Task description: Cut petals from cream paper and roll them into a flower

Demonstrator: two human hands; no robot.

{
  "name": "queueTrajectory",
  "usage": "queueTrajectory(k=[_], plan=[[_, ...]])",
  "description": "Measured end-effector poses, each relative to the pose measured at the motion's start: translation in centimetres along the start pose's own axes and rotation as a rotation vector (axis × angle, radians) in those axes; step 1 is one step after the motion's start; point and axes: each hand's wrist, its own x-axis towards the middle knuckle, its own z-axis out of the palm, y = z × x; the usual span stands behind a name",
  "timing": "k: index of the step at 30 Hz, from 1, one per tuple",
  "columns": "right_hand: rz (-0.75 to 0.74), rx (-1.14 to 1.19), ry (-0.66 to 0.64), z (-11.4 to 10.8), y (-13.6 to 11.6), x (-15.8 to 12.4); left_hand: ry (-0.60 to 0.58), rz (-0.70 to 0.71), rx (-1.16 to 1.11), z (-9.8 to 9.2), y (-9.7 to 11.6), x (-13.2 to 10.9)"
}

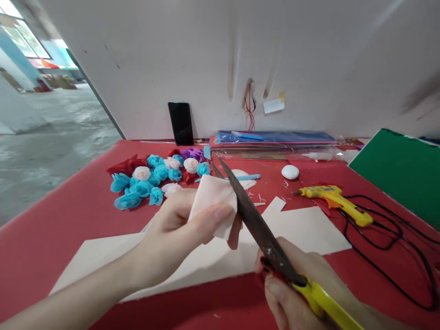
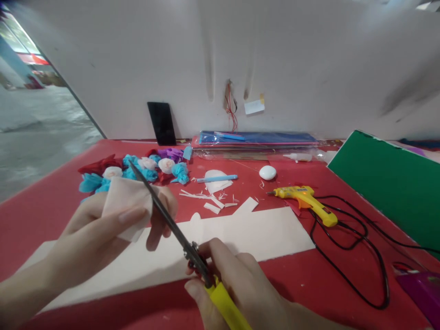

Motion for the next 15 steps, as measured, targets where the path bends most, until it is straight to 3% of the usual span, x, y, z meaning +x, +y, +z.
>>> queueTrajectory(k=[6, 15], plan=[[0.018, -0.163, 0.083, 0.3, -0.4, -0.4, -0.139, -0.008, -0.091, -0.7, 0.1, 0.0], [0.04, -0.138, 0.071, 0.1, -1.0, -0.6, -0.335, -0.024, -0.058, -2.7, 0.7, 0.7]])
